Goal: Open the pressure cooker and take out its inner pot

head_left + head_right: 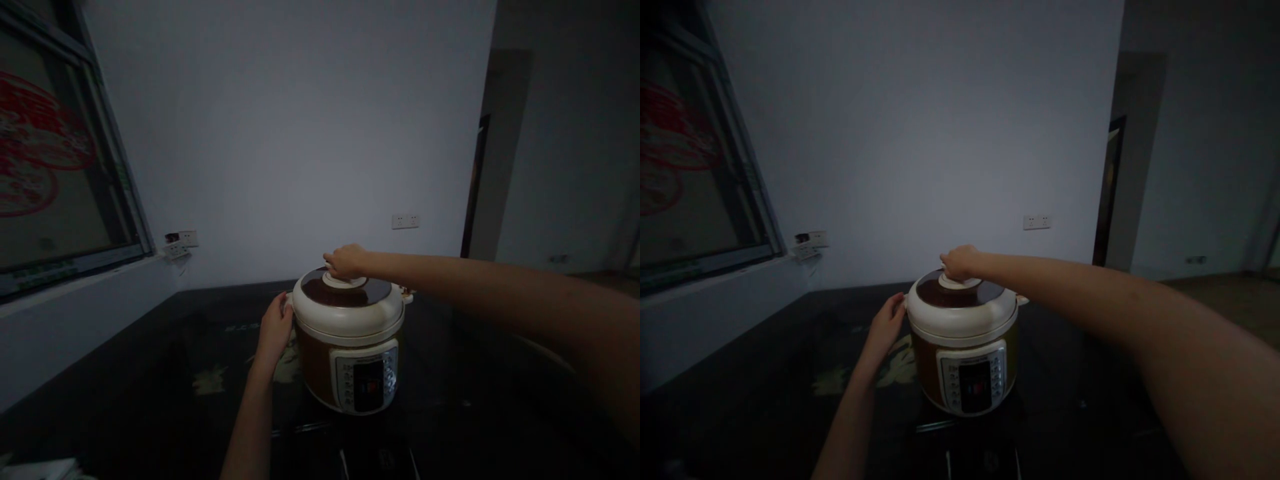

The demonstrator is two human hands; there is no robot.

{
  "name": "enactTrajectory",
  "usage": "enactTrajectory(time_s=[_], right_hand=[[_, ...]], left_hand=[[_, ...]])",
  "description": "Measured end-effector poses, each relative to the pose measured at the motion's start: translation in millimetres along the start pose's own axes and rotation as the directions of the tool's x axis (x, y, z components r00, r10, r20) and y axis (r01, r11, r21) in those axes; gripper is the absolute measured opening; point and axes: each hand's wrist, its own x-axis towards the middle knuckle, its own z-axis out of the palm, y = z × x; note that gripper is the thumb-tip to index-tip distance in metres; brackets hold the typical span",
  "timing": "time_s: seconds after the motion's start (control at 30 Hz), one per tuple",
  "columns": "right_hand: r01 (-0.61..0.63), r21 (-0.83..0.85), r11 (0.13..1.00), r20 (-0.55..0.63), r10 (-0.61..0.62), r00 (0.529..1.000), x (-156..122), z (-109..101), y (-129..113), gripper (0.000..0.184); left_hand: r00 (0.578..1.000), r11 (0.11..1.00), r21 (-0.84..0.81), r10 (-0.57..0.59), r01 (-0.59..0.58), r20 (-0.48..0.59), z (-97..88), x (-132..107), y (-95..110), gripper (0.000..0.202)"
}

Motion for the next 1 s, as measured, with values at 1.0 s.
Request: enactTrajectory(time_s=[1.0], right_hand=[[-0.397,0.495,0.773,-0.205,0.548,0.811,-92,-118,110,0.037]], left_hand=[[0.994,0.986,0.141,0.082,-0.092,0.074,-12.4,-6,24,0.042]])
